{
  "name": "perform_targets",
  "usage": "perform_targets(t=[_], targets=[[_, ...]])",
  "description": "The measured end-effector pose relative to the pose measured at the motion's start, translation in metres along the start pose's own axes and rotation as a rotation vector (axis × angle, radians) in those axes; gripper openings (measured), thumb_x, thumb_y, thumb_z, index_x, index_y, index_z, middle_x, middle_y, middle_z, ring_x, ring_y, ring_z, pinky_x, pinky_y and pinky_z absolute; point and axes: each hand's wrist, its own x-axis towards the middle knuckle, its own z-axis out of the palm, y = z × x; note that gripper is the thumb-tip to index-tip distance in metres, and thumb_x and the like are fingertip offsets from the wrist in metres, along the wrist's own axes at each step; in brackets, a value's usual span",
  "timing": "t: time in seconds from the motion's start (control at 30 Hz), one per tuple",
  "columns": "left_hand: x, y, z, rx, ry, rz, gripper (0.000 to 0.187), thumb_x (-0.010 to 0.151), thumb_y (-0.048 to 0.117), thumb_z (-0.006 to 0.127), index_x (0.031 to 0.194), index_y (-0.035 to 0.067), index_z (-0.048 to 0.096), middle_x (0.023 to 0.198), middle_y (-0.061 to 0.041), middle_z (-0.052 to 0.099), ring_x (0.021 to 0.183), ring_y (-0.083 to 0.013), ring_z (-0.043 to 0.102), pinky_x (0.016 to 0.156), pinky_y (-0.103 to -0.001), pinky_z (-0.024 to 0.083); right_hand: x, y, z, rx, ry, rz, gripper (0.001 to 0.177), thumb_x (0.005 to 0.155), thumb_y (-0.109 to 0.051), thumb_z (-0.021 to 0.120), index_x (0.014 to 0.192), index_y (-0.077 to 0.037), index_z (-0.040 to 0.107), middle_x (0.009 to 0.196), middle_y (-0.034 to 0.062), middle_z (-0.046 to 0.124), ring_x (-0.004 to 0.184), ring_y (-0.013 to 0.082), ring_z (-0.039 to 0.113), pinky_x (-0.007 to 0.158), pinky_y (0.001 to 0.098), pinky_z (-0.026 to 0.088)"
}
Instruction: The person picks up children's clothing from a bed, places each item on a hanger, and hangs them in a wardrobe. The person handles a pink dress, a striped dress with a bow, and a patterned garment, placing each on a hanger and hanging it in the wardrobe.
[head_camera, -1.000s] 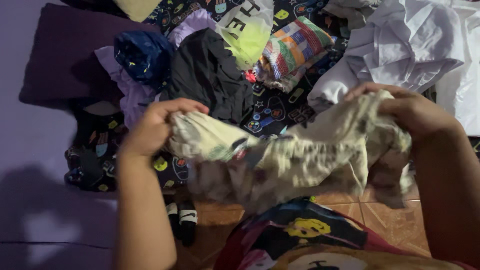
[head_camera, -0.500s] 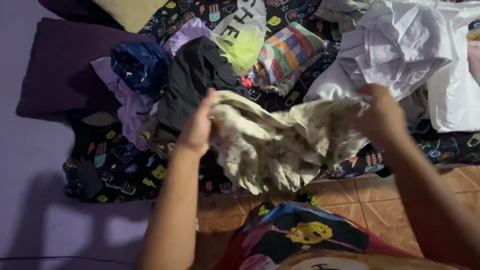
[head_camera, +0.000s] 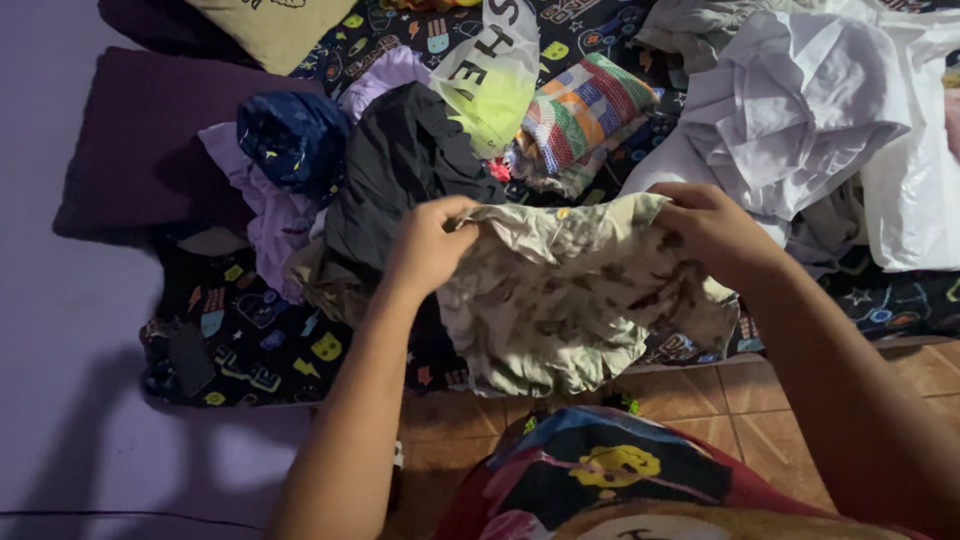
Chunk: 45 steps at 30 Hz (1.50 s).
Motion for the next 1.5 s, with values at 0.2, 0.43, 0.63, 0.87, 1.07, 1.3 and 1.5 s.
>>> perform_targets(t=[0.2, 0.43, 0.63, 0.87, 1.07, 1.3, 1.5], targets=[[0.001, 0.001, 0.019, -0.254, 0.154, 0.113, 0.036, 0.102, 0.041, 0.063, 0.114, 0.008, 0.075, 0.102, -0.003, 0.077, 0.091, -0.0123, 0.068, 0.082, -0.028, 0.052, -0.008, -0.037, 0.014, -0.039, -0.055, 0.058, 0.035, 0.093, -0.022, 0.057, 0.122, -0.006, 0.072, 0.1, 0.0069, 0.077, 0.086, 0.0172, 0.07, 0.075, 0.0308, 0.056], [-0.022, 0.032, 0.074, 0.128, -0.081, 0.208, 0.037, 0.081, 0.019, 0.072, 0.115, 0.004, 0.069, 0.104, -0.011, 0.072, 0.096, -0.0235, 0.068, 0.078, -0.035, 0.053, -0.019, -0.053, 0.043, -0.479, -0.112, -0.112, 0.032, 0.08, -0.028, 0.074, 0.106, -0.009, 0.077, 0.088, 0.0089, 0.081, 0.074, 0.0203, 0.074, 0.068, 0.0374, 0.058], [0.003, 0.005, 0.06, -0.652, -0.242, 0.053, 0.023, 0.101, 0.02, 0.063, 0.112, 0.001, 0.072, 0.098, -0.007, 0.071, 0.083, -0.0124, 0.064, 0.077, -0.029, 0.05, -0.011, -0.038, 0.019, -0.703, -0.059, -0.41, 0.036, 0.079, -0.025, 0.079, 0.111, -0.01, 0.076, 0.093, 0.0069, 0.077, 0.078, 0.0157, 0.072, 0.075, 0.0323, 0.056], [-0.012, -0.012, 0.032, -1.209, -0.291, -0.148, 0.036, 0.101, 0.032, 0.063, 0.117, 0.001, 0.07, 0.104, -0.009, 0.075, 0.09, -0.0188, 0.071, 0.085, -0.034, 0.054, -0.016, -0.019, 0.0, -0.182, -0.254, -0.086, 0.022, 0.088, -0.016, 0.07, 0.107, -0.007, 0.072, 0.093, 0.0061, 0.078, 0.087, 0.0152, 0.068, 0.08, 0.032, 0.053], [-0.015, -0.001, 0.051, -0.505, -0.117, 0.29, 0.076, 0.089, 0.047, 0.076, 0.14, -0.003, 0.052, 0.12, -0.022, 0.066, 0.11, -0.0332, 0.064, 0.093, -0.044, 0.052, -0.02, -0.019, 0.005, 0.028, -0.338, -0.209, 0.023, 0.087, -0.01, 0.07, 0.109, -0.004, 0.067, 0.098, 0.0068, 0.074, 0.09, 0.0139, 0.068, 0.078, 0.0328, 0.056], [0.0, 0.025, 0.117, -0.106, -0.198, 0.032, 0.04, 0.091, 0.033, 0.066, 0.124, 0.01, 0.07, 0.116, -0.019, 0.075, 0.107, -0.0361, 0.072, 0.088, -0.042, 0.055, -0.025, -0.012, 0.039, -0.8, 0.474, -0.532, 0.029, 0.085, -0.009, 0.076, 0.114, -0.009, 0.07, 0.104, 0.0158, 0.071, 0.096, 0.0334, 0.067, 0.082, 0.0433, 0.053], [-0.002, 0.074, 0.147, 0.013, -0.132, 0.371, 0.041, 0.096, 0.035, 0.069, 0.124, 0.005, 0.069, 0.12, -0.021, 0.074, 0.112, -0.0362, 0.072, 0.095, -0.042, 0.056, -0.055, 0.076, 0.095, -0.801, 0.097, -0.557, 0.041, 0.072, -0.005, 0.072, 0.113, -0.005, 0.067, 0.113, 0.015, 0.069, 0.112, 0.0366, 0.066, 0.101, 0.048, 0.053]])
